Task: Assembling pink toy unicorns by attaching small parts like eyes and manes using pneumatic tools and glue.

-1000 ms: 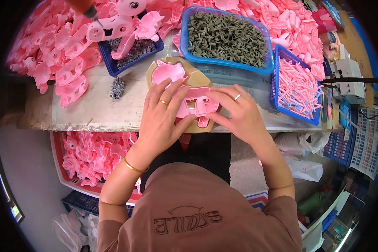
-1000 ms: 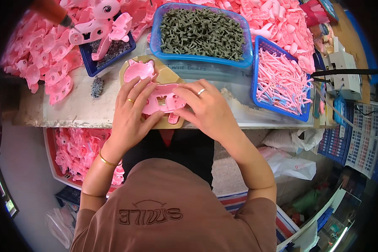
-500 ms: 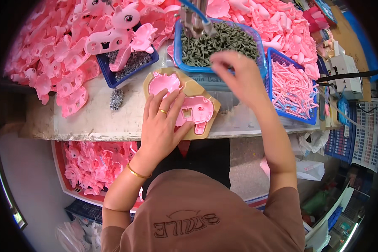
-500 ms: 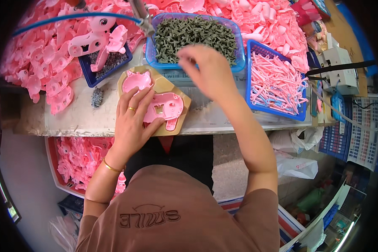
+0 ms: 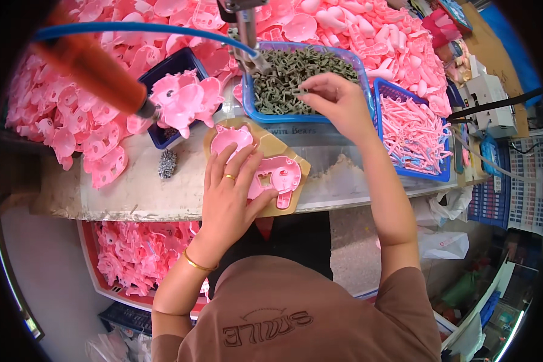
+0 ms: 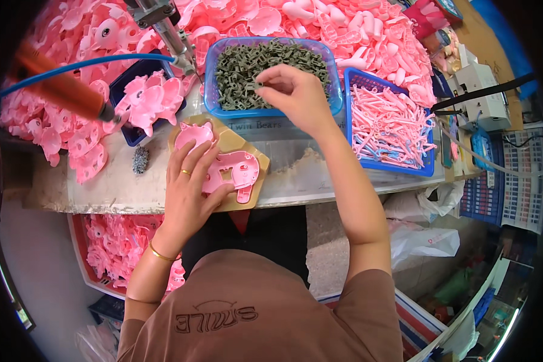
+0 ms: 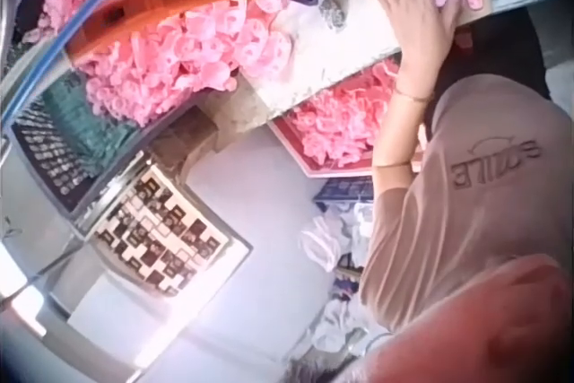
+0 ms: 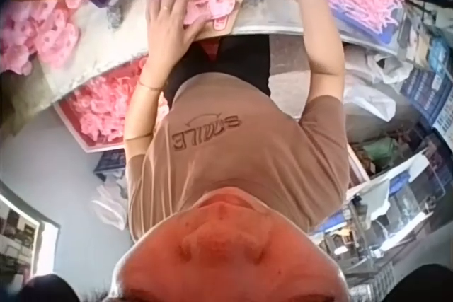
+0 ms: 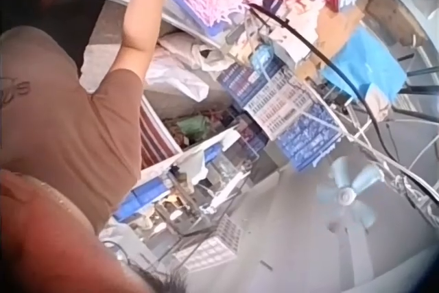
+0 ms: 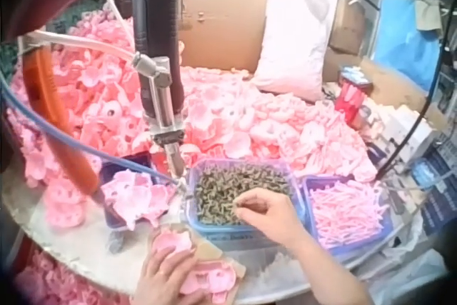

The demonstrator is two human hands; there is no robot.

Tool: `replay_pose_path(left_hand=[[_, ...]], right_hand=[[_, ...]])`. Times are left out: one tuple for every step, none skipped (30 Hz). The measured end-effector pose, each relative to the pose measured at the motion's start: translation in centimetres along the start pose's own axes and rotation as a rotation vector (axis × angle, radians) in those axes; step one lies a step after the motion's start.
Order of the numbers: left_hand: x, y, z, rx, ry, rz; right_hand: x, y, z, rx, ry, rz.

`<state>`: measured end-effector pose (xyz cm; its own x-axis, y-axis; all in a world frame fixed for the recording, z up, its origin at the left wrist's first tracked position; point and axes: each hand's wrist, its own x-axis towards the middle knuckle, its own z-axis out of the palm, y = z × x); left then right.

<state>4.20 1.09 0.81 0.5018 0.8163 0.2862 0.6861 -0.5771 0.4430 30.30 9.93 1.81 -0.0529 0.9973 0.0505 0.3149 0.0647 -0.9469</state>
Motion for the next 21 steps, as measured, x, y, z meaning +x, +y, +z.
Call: replay_pose_path(left_hand=[[0.4,0.1,0.0,-0.004,0.000,0.005],[0.9,0.3,0.1,-0.109,0.046,0.007],[1.4,0.4,0.2,-0.212,0.090,0.002],[1.8,0.7,0.3,-0.212,0.088,0.004],[2.3,1.1,0.4,-0.420,0.088,-0.096],[2.8,1.4,0.5,-0.628,0.085,-0.193],[3.4,1.5,0.9,-0.630,0.081,-0.187],[3.9,1.7,1.3,-0.891,0.115,-0.288],[4.3,1.9,1.8,-1.155,0.143,-0.392],[4.4,1.9,2.2,-1.163,0.128,-0.380],[4.4,1.5,2.7,-1.160,0.165,-0.352],[4.4,1.2,2.8,-1.159,0.201,-0.321],[4.2,1.0,2.8,-1.139,0.177,-0.344],[3.9,0.7,2.6,-1.146,0.167,-0.337],[3.7,0.3,2.4,-1.156,0.172,-0.366],[3.5,0.0,2.2,-1.164,0.178,-0.398],[3.4,0.1,1.6,-1.163,0.183,-0.429],[3.3,-0.1,1.2,-1.168,0.178,-0.426],[3.2,-0.3,0.7,-1.178,0.143,-0.427],[3.0,-0.5,0.4,-1.190,0.108,-0.428],[3.0,-0.4,0.4,-1.157,0.105,-0.410]], right_hand=[[-0.8,-0.1,0.1,0.070,0.032,-0.018],[-1.7,-0.2,0.3,0.142,0.066,-0.036],[-2.4,-0.2,0.8,0.202,0.079,-0.015],[-3.2,-0.3,1.4,0.202,0.081,-0.013],[-3.9,-0.6,2.1,0.235,0.078,-0.035],[-4.7,-0.9,2.8,0.265,0.079,-0.057],[-5.4,-1.3,3.5,0.200,0.114,-0.119],[-6.1,-1.6,4.3,0.196,0.127,-0.120],[-6.7,-1.6,4.9,0.063,0.155,-0.250],[-7.2,-1.7,5.5,-0.073,0.183,-0.377],[-7.6,-1.7,6.1,-0.096,0.197,-0.388],[-7.9,-1.9,6.4,-0.122,0.213,-0.400],[-8.2,-1.9,6.2,-0.068,0.175,-0.336],[-8.5,-2.1,5.6,-0.075,0.186,-0.332],[-8.8,-2.1,4.3,-0.137,0.172,-0.309],[-9.2,-2.1,2.9,-0.197,0.156,-0.285],[-9.3,-1.8,0.6,-0.248,0.179,-0.224],[-9.2,-1.0,-1.8,-0.317,0.308,-0.132],[-9.2,-0.1,-4.3,-0.383,0.435,-0.039],[-9.4,0.9,-7.2,-0.565,0.485,0.003],[-9.7,2.0,-9.7,-0.745,0.535,0.046]])
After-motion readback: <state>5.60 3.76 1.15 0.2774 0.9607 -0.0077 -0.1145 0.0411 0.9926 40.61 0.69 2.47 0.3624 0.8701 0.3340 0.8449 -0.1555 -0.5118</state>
